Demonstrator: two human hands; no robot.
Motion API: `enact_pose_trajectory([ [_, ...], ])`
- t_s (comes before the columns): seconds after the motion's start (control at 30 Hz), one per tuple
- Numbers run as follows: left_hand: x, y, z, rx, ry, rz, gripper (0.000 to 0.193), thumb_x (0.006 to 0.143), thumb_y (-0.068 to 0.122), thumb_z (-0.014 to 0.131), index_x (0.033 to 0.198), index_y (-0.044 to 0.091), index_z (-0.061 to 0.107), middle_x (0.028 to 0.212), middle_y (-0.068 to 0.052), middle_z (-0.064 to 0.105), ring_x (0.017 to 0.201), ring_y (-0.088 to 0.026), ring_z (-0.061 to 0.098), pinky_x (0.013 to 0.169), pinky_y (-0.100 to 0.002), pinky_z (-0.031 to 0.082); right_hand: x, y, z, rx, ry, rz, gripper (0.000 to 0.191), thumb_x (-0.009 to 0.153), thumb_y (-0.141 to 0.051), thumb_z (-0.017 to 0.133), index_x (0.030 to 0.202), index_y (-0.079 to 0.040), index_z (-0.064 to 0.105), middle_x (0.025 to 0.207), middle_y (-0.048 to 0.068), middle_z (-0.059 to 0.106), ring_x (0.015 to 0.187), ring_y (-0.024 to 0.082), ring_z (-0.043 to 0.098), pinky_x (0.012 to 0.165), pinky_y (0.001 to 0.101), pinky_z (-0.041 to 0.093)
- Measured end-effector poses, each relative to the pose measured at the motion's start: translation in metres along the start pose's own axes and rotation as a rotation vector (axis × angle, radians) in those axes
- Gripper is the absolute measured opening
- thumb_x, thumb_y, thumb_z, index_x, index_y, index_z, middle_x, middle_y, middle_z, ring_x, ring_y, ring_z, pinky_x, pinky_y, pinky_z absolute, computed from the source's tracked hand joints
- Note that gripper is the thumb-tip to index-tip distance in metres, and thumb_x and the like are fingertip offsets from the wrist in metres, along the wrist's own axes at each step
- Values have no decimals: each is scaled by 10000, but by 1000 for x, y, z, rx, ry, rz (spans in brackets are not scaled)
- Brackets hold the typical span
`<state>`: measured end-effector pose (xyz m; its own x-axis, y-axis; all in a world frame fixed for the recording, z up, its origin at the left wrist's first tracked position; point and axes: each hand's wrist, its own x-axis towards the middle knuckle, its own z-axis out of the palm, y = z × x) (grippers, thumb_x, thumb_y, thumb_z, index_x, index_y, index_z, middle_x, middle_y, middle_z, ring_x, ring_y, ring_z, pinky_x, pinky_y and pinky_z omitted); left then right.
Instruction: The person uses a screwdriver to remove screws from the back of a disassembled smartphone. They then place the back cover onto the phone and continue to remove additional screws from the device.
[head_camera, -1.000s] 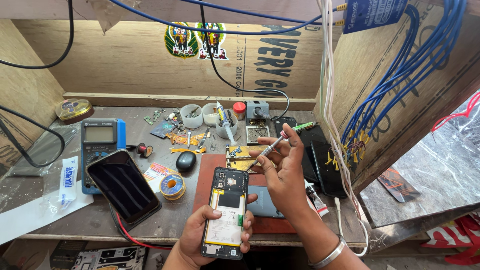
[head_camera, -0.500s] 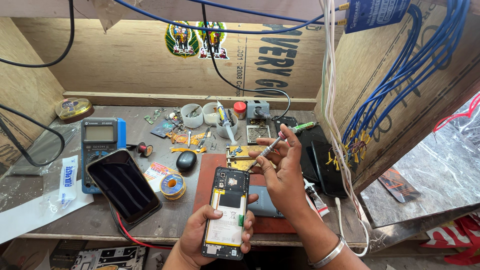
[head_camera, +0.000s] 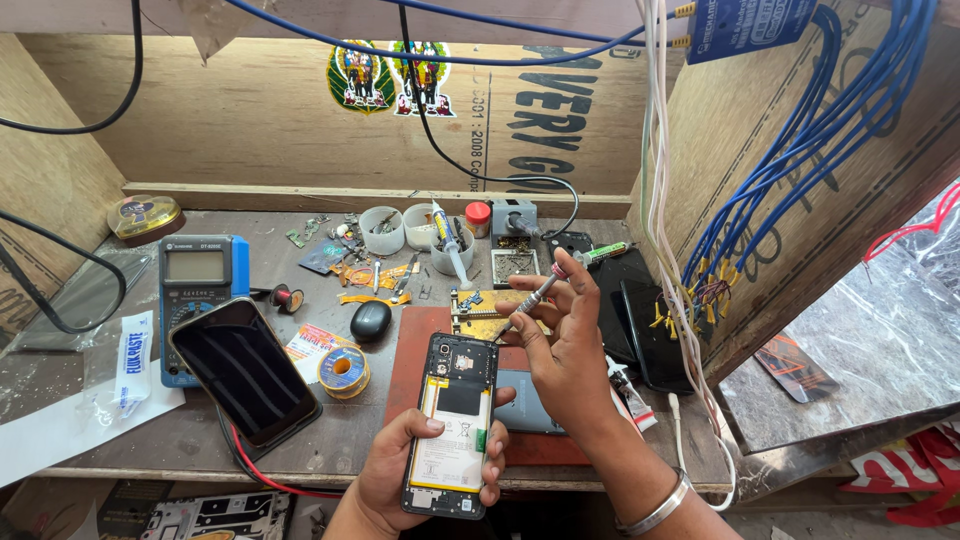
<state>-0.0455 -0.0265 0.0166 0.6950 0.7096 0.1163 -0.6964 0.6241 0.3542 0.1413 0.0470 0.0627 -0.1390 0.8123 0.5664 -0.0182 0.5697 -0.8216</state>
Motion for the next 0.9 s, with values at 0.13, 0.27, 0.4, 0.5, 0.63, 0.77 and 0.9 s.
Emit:
enact_pose_trajectory([
  [0.13, 0, 0, 0, 13, -12, 9, 827, 838, 237, 513, 1565, -79, 276, 1062, -220, 596, 923, -314, 673, 810, -467, 589, 1, 0, 1, 4, 3, -6, 707, 993, 98, 503, 1548, -167, 155, 1377, 218, 554, 1167, 244, 701, 866, 352, 680],
  [0.27, 0, 0, 0, 12, -16, 10, 824, 840, 235, 512, 1564, -82, 277, 1059, -222, 596, 920, -314, 673, 804, -465, 589, 1, 0, 0, -5, 4, -3, 707, 991, 100, 507, 1545, -164, 157, 1378, 218, 555, 1165, 244, 703, 857, 352, 678],
  [0.4, 0, 0, 0, 23, -7, 14, 821, 844, 232, 513, 1563, -86, 276, 1054, -223, 595, 918, -317, 674, 801, -465, 588, 1, 1, -1, -7, -6, -11, 706, 989, 104, 510, 1546, -159, 165, 1377, 219, 555, 1153, 245, 704, 861, 350, 676],
  [0.5, 1, 1, 0, 30, -11, 13, 816, 847, 231, 510, 1562, -87, 275, 1057, -222, 594, 921, -318, 673, 803, -466, 588, 1, 1, -1, -16, -3, -8, 705, 985, 104, 519, 1541, -156, 173, 1372, 217, 559, 1143, 244, 707, 852, 350, 677],
  [0.63, 0, 0, 1, 5, 4, 4, 819, 834, 231, 503, 1558, -79, 280, 1055, -223, 596, 914, -313, 676, 798, -465, 590, 1, 1, 0, -2, -1, -2, 697, 985, 100, 521, 1538, -151, 179, 1368, 216, 562, 1141, 246, 709, 865, 353, 679],
  [0.77, 1, 0, 1, 8, -4, 11, 811, 841, 230, 503, 1555, -82, 278, 1056, -223, 596, 918, -313, 676, 798, -465, 591, 0, 0, -1, -26, -11, -15, 690, 991, 92, 521, 1536, -151, 175, 1372, 213, 562, 1145, 246, 711, 864, 352, 679],
  [0.9, 1, 0, 2, 20, -11, 15, 815, 842, 232, 511, 1555, -84, 278, 1057, -224, 597, 921, -313, 676, 800, -467, 591, 0, -1, -1, -24, -7, -11, 687, 993, 89, 519, 1538, -153, 178, 1371, 215, 563, 1145, 248, 711, 865, 352, 677],
])
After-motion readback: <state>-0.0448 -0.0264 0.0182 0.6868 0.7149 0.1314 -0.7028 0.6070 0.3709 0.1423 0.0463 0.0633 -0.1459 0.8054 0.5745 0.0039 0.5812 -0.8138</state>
